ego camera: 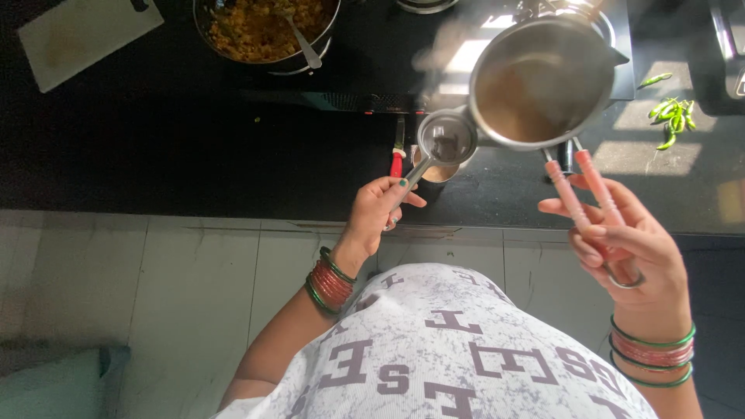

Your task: Preparing and serving a meal of fried rice and tea.

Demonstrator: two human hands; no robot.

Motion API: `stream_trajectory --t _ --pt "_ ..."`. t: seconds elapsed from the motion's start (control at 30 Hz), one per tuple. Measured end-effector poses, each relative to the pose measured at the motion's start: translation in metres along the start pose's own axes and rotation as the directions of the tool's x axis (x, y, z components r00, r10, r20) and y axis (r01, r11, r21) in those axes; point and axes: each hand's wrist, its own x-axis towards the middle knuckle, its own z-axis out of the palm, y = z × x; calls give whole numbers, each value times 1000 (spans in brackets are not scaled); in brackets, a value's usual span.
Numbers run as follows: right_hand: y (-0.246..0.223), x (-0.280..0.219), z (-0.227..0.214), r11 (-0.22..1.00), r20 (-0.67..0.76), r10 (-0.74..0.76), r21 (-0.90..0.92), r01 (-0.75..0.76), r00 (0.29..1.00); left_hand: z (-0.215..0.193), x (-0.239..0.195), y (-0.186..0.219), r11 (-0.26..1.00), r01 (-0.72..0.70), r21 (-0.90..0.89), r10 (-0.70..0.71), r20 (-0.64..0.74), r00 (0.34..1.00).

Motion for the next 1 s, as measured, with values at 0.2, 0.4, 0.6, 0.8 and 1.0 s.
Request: stream_trajectory --t 0.2,0.4,0.6,0.8,1.0 --pt "-8 -7 0 996 -25 -84 38 85 996 13 -13 35 997 -69 32 68 28 997" --pt "-3 -17 -21 989 -91 -147 -46 143 985 18 -14 40 983 -166 80 161 62 985" --pt "8 -17 -16 991 -37 -111 77 114 993 -1 0 -9 991 -17 133 21 -35 999" --pt "34 -24 -42 1000 -119 -12 11 13 993 -3 -5 -8 998 -25 60 30 -90 996" --pt "45 -27 -35 999 -186 35 -24 -40 982 1 -2 -2 999 -7 44 12 -117 993"
